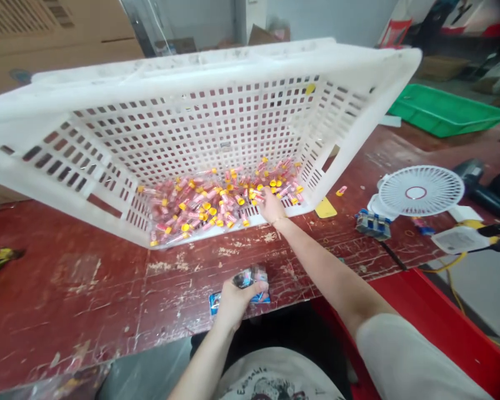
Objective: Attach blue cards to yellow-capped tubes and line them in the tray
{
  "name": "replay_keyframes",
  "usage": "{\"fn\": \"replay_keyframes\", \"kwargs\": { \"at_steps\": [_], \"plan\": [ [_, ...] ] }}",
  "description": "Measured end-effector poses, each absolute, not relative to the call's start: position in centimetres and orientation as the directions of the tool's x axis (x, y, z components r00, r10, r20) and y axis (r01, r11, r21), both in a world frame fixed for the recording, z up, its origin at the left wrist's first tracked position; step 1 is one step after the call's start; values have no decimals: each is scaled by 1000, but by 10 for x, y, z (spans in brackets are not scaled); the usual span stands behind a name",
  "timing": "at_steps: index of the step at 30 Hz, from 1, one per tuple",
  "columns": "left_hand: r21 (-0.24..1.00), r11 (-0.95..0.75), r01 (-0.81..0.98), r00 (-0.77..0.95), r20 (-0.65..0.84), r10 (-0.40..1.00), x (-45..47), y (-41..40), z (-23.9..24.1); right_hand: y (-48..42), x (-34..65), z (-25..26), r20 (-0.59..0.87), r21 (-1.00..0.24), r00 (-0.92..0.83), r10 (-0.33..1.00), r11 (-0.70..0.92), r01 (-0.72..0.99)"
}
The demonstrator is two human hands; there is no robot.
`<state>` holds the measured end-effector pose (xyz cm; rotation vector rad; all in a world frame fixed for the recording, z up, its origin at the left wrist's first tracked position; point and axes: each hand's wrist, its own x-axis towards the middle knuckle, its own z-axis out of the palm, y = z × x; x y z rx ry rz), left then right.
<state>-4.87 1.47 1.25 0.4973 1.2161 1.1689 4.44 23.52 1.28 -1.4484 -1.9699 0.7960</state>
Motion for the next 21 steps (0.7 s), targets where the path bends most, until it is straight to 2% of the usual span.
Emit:
{"fn": "replay_keyframes", "kwargs": {
  "at_steps": [2,4,6,7,10,12,15,18,21],
  "plan": [
    [818,391,-422,-83,-465,882,-47,19,16,204,70,18,22,-873,-324,946,176,454],
    [810,413,-417,-57,-477,877,-42,22,19,164,96,27,-27,-991,-425,905,31,129],
    [818,432,-380,-24,-475,879,-35,25,23,124,116,37,-2,-983,-459,888,-87,-163],
    [826,440,-352,-5,-472,882,-31,26,25,108,123,41,23,-970,-435,900,-86,-228],
    [851,444,-280,28,-455,890,-23,29,29,80,134,49,98,-974,-355,930,17,-225],
    [863,435,-257,33,-442,897,-21,30,30,75,135,50,118,-983,-372,921,55,-176],
    [862,435,-260,35,-441,897,-18,28,30,79,135,48,87,-986,-442,893,14,-167],
    [791,493,-362,77,-501,862,-15,25,30,80,137,42,19,-982,-479,877,-73,-173],
    [684,553,-476,133,-566,814,-10,26,31,68,137,32,-26,-988,-550,835,-104,-110]
  ]
}}
